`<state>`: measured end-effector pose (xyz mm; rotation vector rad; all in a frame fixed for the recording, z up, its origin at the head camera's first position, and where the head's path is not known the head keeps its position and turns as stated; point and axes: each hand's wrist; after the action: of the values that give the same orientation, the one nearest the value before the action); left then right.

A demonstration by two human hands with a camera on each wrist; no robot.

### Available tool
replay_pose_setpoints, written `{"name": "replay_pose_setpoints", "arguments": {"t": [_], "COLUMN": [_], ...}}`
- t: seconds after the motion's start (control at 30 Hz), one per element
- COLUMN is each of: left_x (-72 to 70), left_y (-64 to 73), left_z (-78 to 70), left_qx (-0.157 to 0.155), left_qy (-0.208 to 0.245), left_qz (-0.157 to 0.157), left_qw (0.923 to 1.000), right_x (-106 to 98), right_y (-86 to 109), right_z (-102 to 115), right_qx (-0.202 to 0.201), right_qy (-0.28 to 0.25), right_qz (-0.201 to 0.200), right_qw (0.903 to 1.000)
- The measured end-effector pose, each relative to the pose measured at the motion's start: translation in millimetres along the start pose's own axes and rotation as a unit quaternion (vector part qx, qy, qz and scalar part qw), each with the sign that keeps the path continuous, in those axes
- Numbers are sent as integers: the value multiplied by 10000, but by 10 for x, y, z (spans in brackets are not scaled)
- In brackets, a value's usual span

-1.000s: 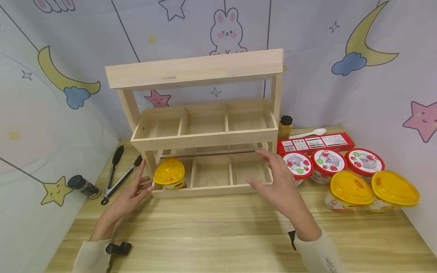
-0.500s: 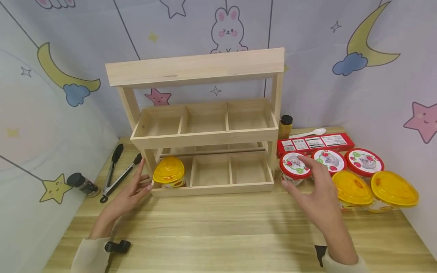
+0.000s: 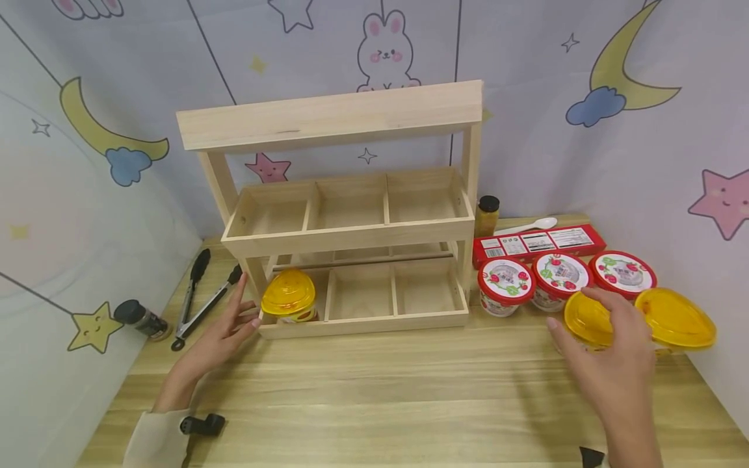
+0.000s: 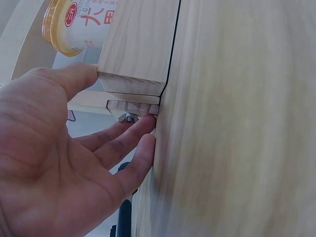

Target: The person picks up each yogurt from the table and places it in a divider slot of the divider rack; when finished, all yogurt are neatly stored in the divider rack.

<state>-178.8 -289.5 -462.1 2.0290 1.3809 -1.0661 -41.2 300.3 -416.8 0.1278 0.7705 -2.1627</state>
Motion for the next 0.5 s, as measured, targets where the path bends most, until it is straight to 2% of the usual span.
{"name": "replay_pose_setpoints", "arguments": {"t": [0.13, 0.3, 0.5], "left_x": [0, -1, 0], "left_y": [4, 4, -1], "left_z": [2, 2, -5], "left_qx": [-38, -67, -72], "left_qy": [-5, -7, 6], "left_qz": [7, 25, 32], "left_qw": [10000, 10000, 10000], "right_x": [-102, -184, -215], "right_y": [8, 40, 64], "right_z": [-76, -126, -168], "right_qx": [160, 786, 1752], "right_qy": [136, 323, 740], "right_qz": [-179, -192, 14], "right_qw": [9996, 9962, 9817]}}
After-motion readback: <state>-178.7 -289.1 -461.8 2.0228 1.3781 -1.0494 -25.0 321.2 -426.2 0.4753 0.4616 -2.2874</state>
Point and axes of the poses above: each hand's wrist, its own y-axis away from the middle knuckle, its own x-axis out of the palm, z = x × y, and after that the axes turned 13 degrees about -y, right-handed
